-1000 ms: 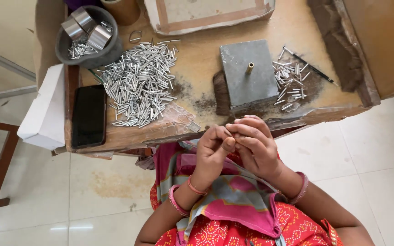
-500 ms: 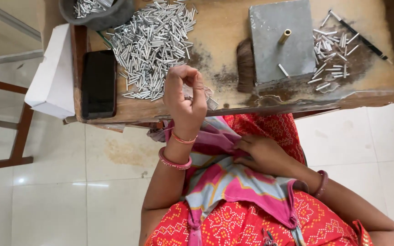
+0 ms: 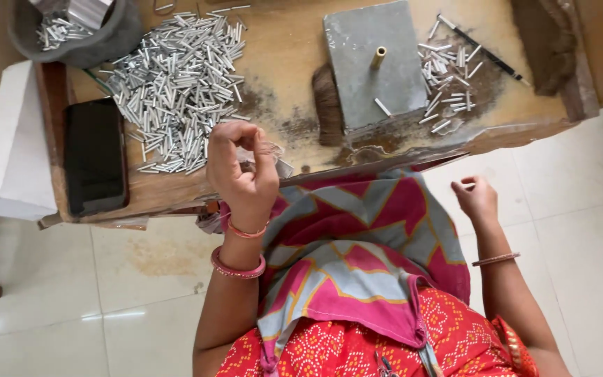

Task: The person sits at a workbench and assembles small metal components by hand. They pick up small silver metal tubes from a pile, fit them onto a brass fitting held against a stone block, press the parts together, and set the finished assembly down among completed pieces.

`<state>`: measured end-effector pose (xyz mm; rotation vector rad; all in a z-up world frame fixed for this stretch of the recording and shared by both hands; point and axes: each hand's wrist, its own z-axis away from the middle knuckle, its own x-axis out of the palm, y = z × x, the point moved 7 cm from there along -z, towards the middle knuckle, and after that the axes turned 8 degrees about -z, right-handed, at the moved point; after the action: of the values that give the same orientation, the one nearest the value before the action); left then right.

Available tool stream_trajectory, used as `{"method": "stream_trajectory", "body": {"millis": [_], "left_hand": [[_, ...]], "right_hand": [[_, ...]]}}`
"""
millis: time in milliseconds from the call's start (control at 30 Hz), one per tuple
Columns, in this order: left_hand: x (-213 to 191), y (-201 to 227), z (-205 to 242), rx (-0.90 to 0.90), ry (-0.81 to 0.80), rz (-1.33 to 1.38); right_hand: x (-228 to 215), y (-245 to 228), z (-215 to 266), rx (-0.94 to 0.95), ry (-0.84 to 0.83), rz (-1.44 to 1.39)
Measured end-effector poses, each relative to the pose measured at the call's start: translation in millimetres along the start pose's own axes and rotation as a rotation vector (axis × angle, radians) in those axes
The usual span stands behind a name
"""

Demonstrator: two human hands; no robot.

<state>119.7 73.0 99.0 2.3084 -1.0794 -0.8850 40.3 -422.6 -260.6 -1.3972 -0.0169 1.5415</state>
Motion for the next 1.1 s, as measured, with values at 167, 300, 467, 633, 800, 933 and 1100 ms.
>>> {"method": "stream_trajectory", "body": {"millis": [167,300,467,633,800,933,1100], "left_hand": [[-1.8,-2.2,2.3,-0.009,0.004,-0.037],[-1.8,2.7,-1.1,-0.038,-0.010,-0.044],[4.4,-1.5,9.3,-0.050,-0.044,-0.032],[1.7,-7.9,10.7,-0.047,-0.032,-0.023],[2.3,3.9,6.3,0.050,-0.024,-0.037],[0.6,7.4,-1.0,0.068,-0.006,-0.046],[-1.9,5.1,-2.9,0.032,-0.093,0.066]], "right_hand": [[61.6,-57.5,17.6,-0.275,-0.331,-0.437],[144.2,-28.1,-58.8,-0.420,-0.144,-0.267],[106.8,-89.2,-46.4,-0.424,0.135,-0.128],[138.3,-82.6,-37.2,-0.001,-0.013,-0.298],[225.0,-70.0,-73.9,-0.514,-0.173,-0.452],[220.9,-53.4,-50.7,-0.496,-0.410,-0.533],[293.9,-31.2,-33.2,-0.892,-0.681,-0.388]]}}
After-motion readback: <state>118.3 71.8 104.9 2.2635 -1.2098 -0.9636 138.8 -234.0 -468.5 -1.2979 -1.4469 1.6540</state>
